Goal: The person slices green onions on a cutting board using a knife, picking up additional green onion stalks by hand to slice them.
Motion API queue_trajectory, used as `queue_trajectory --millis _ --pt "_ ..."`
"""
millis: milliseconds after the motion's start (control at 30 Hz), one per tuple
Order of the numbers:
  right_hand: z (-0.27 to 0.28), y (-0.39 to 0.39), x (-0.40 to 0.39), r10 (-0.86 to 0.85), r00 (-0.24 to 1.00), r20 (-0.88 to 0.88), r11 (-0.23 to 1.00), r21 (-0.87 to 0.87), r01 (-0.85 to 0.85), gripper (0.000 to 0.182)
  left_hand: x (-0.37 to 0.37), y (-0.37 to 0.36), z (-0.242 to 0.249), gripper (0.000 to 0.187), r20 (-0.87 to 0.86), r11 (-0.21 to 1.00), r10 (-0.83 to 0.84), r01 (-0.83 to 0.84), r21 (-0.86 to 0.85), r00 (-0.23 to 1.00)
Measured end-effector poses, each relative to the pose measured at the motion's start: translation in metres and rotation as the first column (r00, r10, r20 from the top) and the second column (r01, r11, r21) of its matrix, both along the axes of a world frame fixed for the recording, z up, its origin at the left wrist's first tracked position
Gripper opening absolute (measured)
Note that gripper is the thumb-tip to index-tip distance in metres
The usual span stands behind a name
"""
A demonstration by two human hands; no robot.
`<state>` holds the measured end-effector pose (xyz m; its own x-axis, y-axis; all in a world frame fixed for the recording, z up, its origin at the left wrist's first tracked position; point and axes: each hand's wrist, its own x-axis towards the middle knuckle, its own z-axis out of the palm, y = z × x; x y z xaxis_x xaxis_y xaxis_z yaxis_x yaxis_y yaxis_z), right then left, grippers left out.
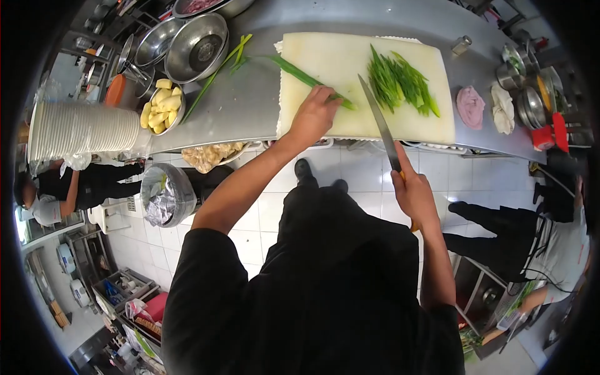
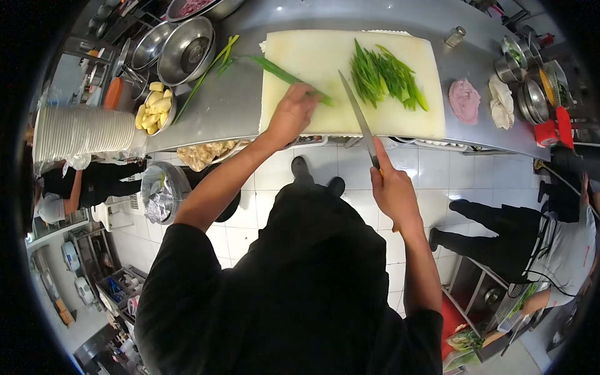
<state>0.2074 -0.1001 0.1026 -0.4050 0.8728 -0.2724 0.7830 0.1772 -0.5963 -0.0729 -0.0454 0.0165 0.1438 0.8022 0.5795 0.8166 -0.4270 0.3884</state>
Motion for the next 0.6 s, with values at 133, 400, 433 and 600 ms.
queue_trajectory --millis 133,400,433,600 --pt "0.011 -0.015 -0.003 0.056 0.998 -0.01 0.998 0.041 -0.055 0.068 0.001 0.002 0.001 0.022 0.055 0.998 -0.023 0.026 -0.055 0.998" --pt "0.012 -0.022 0.002 0.111 0.992 0.057 0.991 0.066 -0.115 0.065 0.004 -0.001 0.007 0.019 0.058 1.0 -0.008 0.008 0.0 0.998" --pt "0.012 -0.022 0.003 0.122 0.99 0.065 0.99 0.068 -0.126 0.065 0.006 -0.002 0.008 0.019 0.063 1.0 0.026 -0.027 0.0 0.998" --pt "0.014 -0.019 0.007 0.141 0.987 0.082 0.981 0.121 -0.15 0.064 0.006 0.004 0.0 0.017 0.049 0.999 0.016 -0.014 -0.038 0.999"
